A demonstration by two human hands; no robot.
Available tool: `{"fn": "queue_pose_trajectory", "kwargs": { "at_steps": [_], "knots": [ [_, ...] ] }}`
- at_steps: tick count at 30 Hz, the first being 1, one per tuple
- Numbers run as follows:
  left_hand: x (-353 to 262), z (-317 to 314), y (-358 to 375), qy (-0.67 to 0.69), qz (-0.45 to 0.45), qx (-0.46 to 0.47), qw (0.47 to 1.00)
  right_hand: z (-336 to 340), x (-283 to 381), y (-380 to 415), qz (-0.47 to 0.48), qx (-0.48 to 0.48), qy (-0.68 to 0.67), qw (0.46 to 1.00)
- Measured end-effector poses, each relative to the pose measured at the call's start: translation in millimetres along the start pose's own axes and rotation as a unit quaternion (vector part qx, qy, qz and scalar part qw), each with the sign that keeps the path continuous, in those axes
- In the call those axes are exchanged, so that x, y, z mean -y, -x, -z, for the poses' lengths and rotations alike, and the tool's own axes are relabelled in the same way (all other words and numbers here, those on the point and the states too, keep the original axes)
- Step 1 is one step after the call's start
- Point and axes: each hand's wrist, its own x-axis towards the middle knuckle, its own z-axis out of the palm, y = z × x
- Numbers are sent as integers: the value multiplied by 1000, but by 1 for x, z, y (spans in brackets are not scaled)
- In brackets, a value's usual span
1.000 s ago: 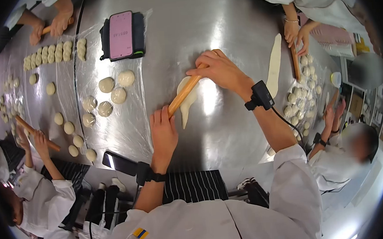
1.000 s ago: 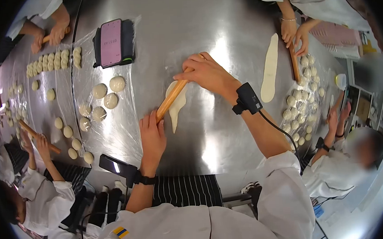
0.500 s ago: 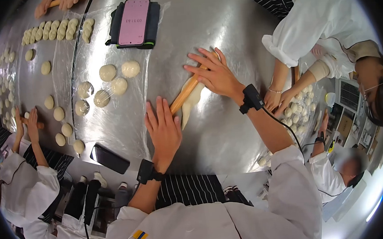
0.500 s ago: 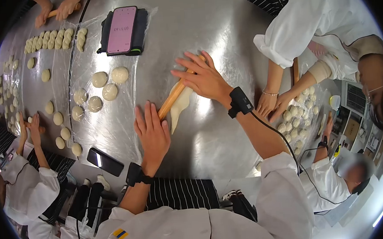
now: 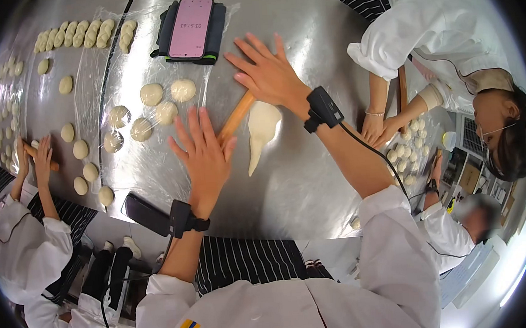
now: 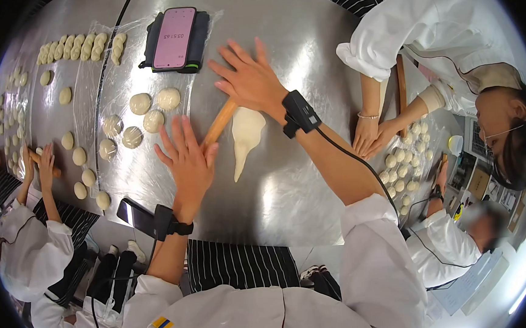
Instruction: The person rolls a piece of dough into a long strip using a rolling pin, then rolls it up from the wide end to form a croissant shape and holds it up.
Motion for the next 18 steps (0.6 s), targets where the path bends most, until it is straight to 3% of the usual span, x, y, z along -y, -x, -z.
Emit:
{"fn": "queue_pose_trajectory", "kwargs": {
  "at_steps": [2,10,12,13,15,17,18],
  "knots": [
    [-1,13,-6,38,-33,46,998,6,-6,-11,18,-2,-24,1000],
    [5,8,-26,89,-96,36,991,40,-36,29,65,77,-56,993],
    [1,29,-43,121,-123,45,984,49,-40,49,2,88,-80,993],
    [-2,46,-54,104,-178,22,978,59,-35,65,-5,87,-80,993],
    [-7,59,-78,87,-242,0,966,85,-8,104,-97,-20,-9,995],
    [-3,56,-111,110,-351,3,930,87,37,148,-229,12,-24,973],
    [-4,51,-127,112,-359,6,926,81,62,167,-265,-1,-85,960]
  ]
}}
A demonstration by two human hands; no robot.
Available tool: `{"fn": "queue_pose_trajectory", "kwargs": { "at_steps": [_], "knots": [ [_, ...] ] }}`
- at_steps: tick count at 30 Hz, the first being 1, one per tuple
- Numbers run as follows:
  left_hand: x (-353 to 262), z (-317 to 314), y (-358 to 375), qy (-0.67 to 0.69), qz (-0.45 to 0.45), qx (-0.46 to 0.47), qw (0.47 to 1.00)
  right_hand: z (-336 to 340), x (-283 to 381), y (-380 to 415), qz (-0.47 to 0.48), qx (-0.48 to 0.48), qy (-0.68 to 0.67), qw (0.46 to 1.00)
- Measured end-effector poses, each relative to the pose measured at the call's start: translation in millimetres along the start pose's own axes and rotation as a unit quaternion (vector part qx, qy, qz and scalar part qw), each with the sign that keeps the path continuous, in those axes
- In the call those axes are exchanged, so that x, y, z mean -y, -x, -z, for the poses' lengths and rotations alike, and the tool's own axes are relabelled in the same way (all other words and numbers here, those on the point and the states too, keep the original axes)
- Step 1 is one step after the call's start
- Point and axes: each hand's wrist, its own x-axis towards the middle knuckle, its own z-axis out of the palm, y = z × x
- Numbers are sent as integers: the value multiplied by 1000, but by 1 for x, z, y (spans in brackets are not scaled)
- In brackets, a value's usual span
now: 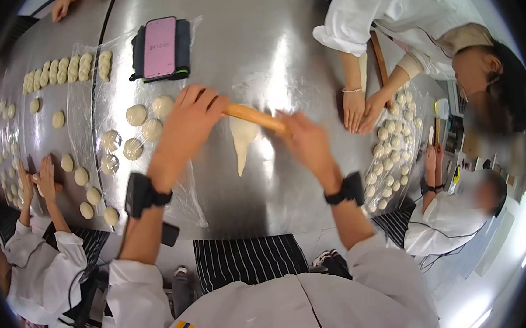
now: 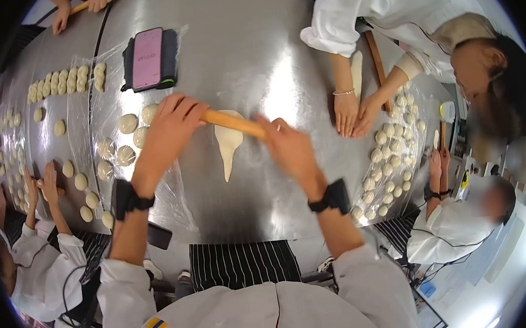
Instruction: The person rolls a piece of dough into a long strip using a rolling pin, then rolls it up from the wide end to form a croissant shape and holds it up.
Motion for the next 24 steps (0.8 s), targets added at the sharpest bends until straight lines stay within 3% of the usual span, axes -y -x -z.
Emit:
{"fn": "queue_pose_trajectory", "kwargs": {
  "at_steps": [2,5,11,19,24],
  "knots": [
    [19,-8,-27,77,-133,103,983,-35,21,46,-72,-21,-95,993],
    [23,-38,-48,62,-232,135,961,-81,46,76,-142,-89,-124,978],
    [34,-59,-61,53,-303,148,940,-116,64,80,-196,-172,-121,958],
    [32,-81,-62,29,-295,178,938,-118,66,69,-223,-158,36,961],
    [11,-93,-84,7,-265,148,953,-90,21,59,-211,-133,2,968]
  ]
}}
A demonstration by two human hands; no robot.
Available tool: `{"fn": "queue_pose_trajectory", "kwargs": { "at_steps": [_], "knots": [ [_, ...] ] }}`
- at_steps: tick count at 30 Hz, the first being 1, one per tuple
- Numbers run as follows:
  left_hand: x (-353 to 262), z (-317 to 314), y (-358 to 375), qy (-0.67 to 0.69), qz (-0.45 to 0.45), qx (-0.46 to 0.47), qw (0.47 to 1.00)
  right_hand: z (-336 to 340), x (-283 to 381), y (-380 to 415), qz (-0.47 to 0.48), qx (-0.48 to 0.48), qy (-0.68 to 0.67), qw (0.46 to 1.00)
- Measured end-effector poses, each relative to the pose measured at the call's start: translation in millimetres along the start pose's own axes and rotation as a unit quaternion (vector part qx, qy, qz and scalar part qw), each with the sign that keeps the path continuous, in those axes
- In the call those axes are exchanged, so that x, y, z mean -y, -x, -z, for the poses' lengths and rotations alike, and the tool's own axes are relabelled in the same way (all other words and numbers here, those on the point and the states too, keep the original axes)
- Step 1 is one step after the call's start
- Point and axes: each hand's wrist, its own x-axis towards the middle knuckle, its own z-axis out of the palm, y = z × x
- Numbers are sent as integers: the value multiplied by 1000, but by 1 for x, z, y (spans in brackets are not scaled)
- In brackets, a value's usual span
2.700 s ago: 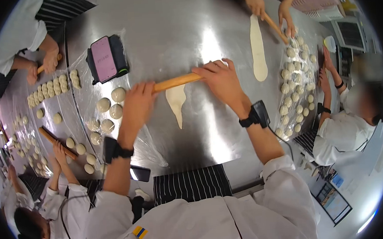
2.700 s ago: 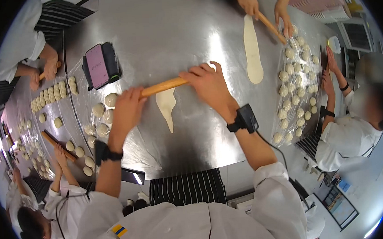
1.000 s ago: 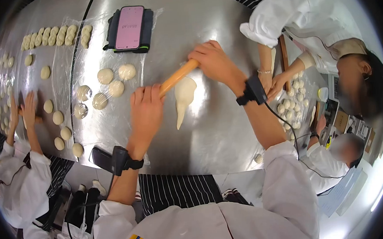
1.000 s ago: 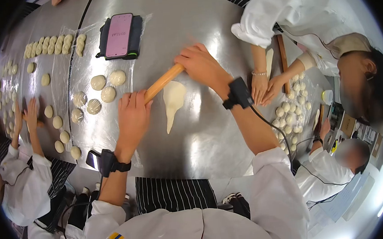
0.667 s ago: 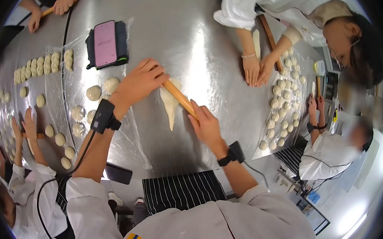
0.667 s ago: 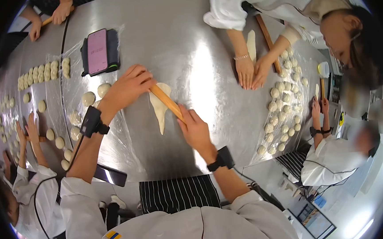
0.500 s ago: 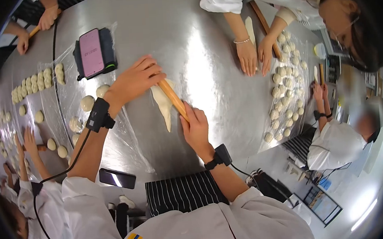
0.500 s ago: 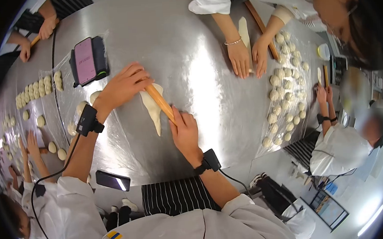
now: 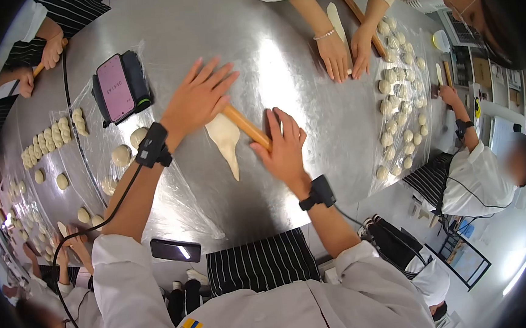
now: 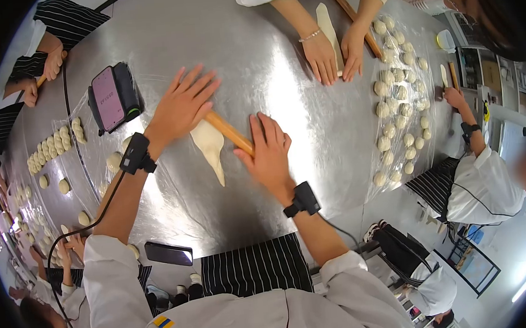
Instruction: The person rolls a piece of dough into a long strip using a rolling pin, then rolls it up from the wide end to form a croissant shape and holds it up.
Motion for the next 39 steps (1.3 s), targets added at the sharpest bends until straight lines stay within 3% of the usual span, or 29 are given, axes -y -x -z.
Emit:
{"fn": "queue_pose_trajectory", "kwargs": {
  "at_steps": [3,5,6,8,10,14,17,24,26,27,29,30,32,39],
  "knots": [
    [-3,-7,-28,-62,40,-35,997,22,-26,-28,48,23,-18,998],
    [-6,-4,-44,-29,162,-130,978,45,-33,-47,50,128,-35,990],
    [-8,0,-42,-31,162,-130,978,52,-33,-53,60,138,3,989],
    [-24,14,-30,176,367,-279,870,45,-37,-61,40,140,6,989],
    [-69,21,4,102,473,-262,835,41,-40,-64,24,143,10,989],
    [-171,-14,58,116,558,-153,807,41,-38,-68,-51,78,-60,994],
    [-199,-29,55,95,613,-128,774,51,-30,-54,-86,64,-115,987],
    [-203,-49,54,97,551,-211,802,59,-27,-31,-134,54,-224,964],
    [-202,-47,55,239,582,-196,752,62,-23,-36,-145,64,-255,954],
    [-202,-47,54,239,586,-195,750,65,-21,-39,-148,68,-275,948],
    [-203,-34,43,388,618,-266,631,65,-22,-42,-151,78,-293,941],
    [-206,-31,41,387,620,-266,628,62,-23,-45,-136,71,-303,941],
    [-206,-29,35,144,612,-183,755,58,-25,-50,-116,66,-314,940],
    [-199,-49,21,17,638,-191,746,49,-31,-33,-95,105,-299,944]
  ]
}}
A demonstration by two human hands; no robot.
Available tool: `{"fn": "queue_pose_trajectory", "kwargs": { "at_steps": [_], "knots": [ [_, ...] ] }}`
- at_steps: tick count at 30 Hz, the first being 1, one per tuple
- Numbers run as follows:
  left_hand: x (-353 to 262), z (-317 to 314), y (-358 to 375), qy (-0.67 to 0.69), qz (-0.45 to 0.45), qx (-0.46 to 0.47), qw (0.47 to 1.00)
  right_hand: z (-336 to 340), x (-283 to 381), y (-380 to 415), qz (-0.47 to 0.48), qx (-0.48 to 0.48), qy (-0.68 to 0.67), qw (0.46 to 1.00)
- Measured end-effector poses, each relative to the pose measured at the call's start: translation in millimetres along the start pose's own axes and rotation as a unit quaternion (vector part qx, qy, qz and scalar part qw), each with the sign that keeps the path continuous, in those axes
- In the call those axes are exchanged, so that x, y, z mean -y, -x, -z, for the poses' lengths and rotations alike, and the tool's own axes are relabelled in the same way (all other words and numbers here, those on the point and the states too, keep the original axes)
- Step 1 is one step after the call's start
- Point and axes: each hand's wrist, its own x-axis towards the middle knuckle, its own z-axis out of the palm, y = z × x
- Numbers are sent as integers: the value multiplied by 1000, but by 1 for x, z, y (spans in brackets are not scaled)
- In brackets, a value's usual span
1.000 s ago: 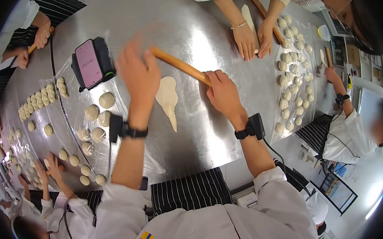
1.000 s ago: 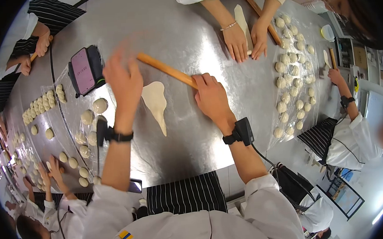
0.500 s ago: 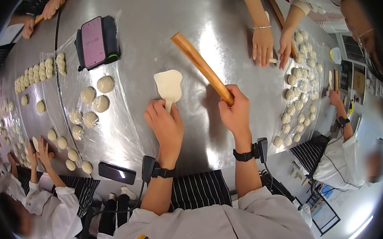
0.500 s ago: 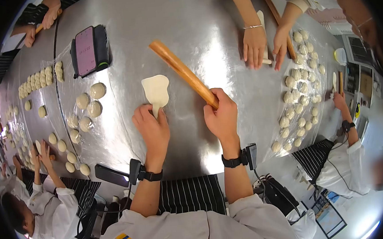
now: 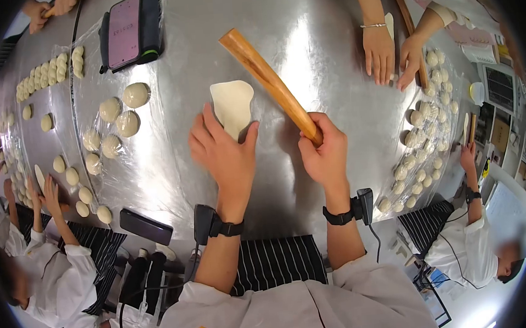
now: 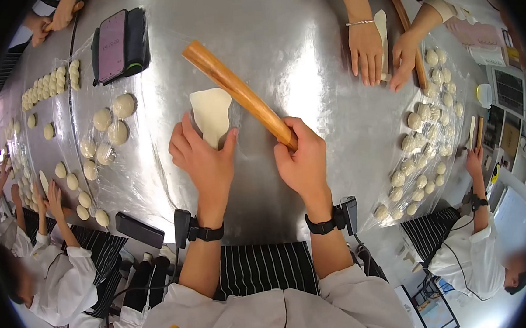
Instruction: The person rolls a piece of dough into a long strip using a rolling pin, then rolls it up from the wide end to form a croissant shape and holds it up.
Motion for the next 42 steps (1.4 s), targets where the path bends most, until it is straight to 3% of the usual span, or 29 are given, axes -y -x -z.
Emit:
{"fn": "queue_pose_trajectory", "kwargs": {
  "at_steps": [11,20,23,25,33,42],
  "knots": [
    [14,-28,-3,39,-70,-47,996,-8,-29,15,-8,-14,-15,1000],
    [13,-15,-3,23,-35,-54,998,-4,-34,25,-20,-15,0,1000],
    [15,-13,1,23,-43,-28,998,-8,-39,22,15,-10,14,1000],
    [21,-13,9,32,-33,-34,998,-12,-40,17,128,-46,69,988],
    [23,-20,14,54,-51,-30,997,-19,-26,24,135,-17,106,985],
    [14,-8,26,90,4,-36,995,-34,-20,15,145,-54,81,985]
  ]
}}
